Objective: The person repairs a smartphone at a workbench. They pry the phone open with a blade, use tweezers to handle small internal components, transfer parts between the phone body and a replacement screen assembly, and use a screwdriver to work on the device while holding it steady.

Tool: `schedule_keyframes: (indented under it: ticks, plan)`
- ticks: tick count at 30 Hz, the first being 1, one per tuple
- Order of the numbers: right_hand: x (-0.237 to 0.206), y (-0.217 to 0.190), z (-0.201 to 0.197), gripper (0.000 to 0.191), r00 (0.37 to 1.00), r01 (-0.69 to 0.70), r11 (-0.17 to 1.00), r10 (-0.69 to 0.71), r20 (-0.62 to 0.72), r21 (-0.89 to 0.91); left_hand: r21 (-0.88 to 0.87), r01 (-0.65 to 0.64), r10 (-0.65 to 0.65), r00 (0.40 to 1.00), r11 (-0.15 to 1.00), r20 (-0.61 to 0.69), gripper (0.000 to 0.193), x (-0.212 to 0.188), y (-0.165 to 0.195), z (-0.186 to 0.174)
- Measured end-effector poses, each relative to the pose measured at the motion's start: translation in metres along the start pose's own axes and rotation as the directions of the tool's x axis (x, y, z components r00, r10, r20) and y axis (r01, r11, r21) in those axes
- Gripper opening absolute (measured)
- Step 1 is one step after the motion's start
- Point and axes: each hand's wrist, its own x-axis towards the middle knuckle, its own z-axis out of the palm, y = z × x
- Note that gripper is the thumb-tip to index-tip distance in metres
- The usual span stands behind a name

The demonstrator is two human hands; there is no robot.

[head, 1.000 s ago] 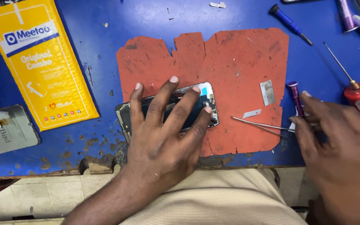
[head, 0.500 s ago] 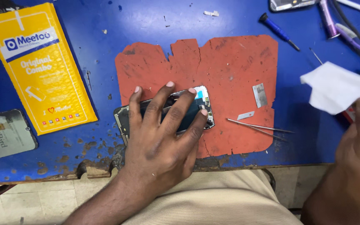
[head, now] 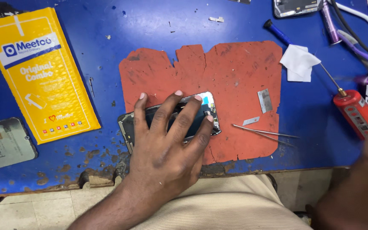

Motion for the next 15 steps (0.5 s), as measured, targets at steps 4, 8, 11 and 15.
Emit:
schedule_keyframes:
  ticks: [4, 8, 11, 15]
  plan:
    - [0.024, 0.004, 0.032, 0.013, 0.998, -0.015, 0.995, 0.009, 0.057, 0.100, 0.003, 0.000, 0.000, 1.000, 1.000, -0.007, 0.044, 0.000, 0.000, 0.001]
    - [0.025, -0.003, 0.071, 0.020, 0.994, 0.022, 0.999, -0.019, 0.111, -0.026, 0.009, -0.001, 0.001, 1.000, 1.000, -0.012, 0.042, -0.001, 0.000, 0.001]
    - [0.023, -0.013, 0.088, 0.036, 0.980, 0.081, 0.989, -0.056, 0.191, -0.126, 0.010, -0.002, 0.003, 1.000, 1.000, -0.003, 0.043, -0.001, 0.000, 0.001]
    - [0.023, -0.015, 0.100, 0.038, 0.981, 0.072, 0.990, -0.048, 0.189, -0.122, 0.003, 0.003, -0.003, 1.000, 1.000, 0.002, 0.044, -0.001, 0.001, 0.001]
